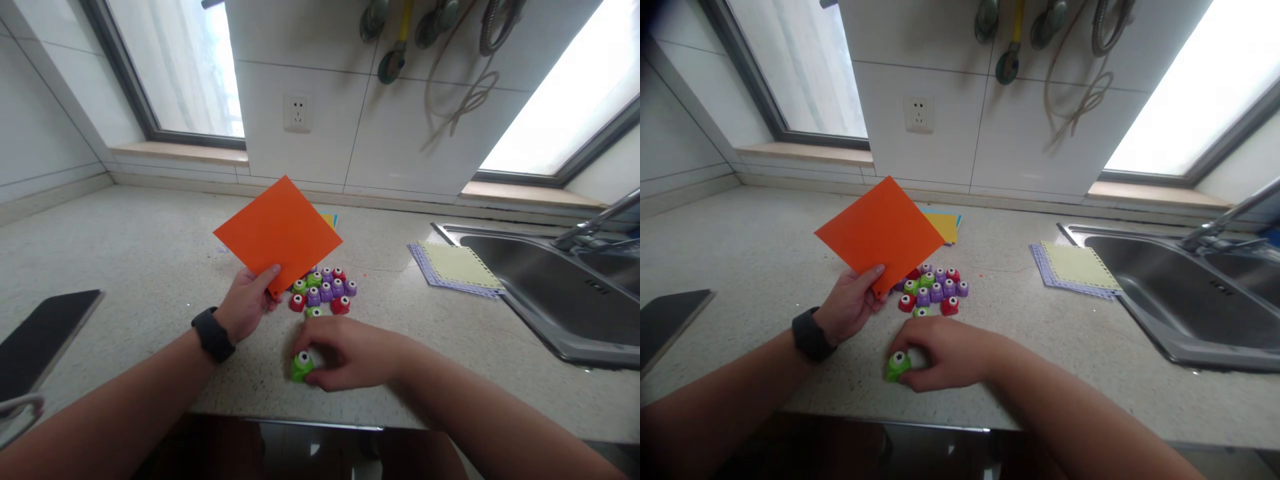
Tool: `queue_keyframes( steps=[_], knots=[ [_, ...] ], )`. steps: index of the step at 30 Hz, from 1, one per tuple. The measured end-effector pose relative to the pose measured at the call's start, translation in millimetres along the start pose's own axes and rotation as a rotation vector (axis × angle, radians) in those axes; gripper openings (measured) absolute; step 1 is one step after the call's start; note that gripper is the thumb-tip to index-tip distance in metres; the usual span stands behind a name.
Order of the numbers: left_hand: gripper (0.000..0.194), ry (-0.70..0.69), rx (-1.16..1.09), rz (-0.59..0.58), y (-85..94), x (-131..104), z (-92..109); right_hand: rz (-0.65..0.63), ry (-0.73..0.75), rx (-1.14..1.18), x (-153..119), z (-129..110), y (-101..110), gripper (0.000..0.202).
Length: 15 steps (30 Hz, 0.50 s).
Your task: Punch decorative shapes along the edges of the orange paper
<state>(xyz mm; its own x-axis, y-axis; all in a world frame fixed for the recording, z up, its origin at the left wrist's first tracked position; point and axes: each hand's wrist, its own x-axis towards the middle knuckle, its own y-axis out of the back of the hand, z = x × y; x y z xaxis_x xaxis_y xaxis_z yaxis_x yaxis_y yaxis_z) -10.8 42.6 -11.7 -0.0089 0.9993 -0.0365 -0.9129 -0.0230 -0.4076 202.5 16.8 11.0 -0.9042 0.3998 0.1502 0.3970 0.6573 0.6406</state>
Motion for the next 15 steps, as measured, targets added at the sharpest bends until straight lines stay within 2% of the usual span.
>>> queue_keyframes(
  steps=[5,8,10,15],
  knots=[
    [0.029,-0.011,-0.028,0.000,-1.0,0.3,0.0,0.180,-0.122,-0.082,5.6,12.9,2.8,0.025],
    [0.027,-0.019,-0.035,-0.001,0.4,1.1,-1.0,0.258,-0.134,-0.132,6.8,15.0,4.2,0.027],
    [0.027,-0.028,-0.036,-0.001,1.3,1.5,-1.7,0.241,-0.086,-0.163,5.4,13.8,4.8,0.026],
    [0.028,-0.030,-0.005,-0.009,0.8,0.6,-2.7,0.011,0.056,-0.280,-1.4,4.9,2.9,0.026]
  ],
)
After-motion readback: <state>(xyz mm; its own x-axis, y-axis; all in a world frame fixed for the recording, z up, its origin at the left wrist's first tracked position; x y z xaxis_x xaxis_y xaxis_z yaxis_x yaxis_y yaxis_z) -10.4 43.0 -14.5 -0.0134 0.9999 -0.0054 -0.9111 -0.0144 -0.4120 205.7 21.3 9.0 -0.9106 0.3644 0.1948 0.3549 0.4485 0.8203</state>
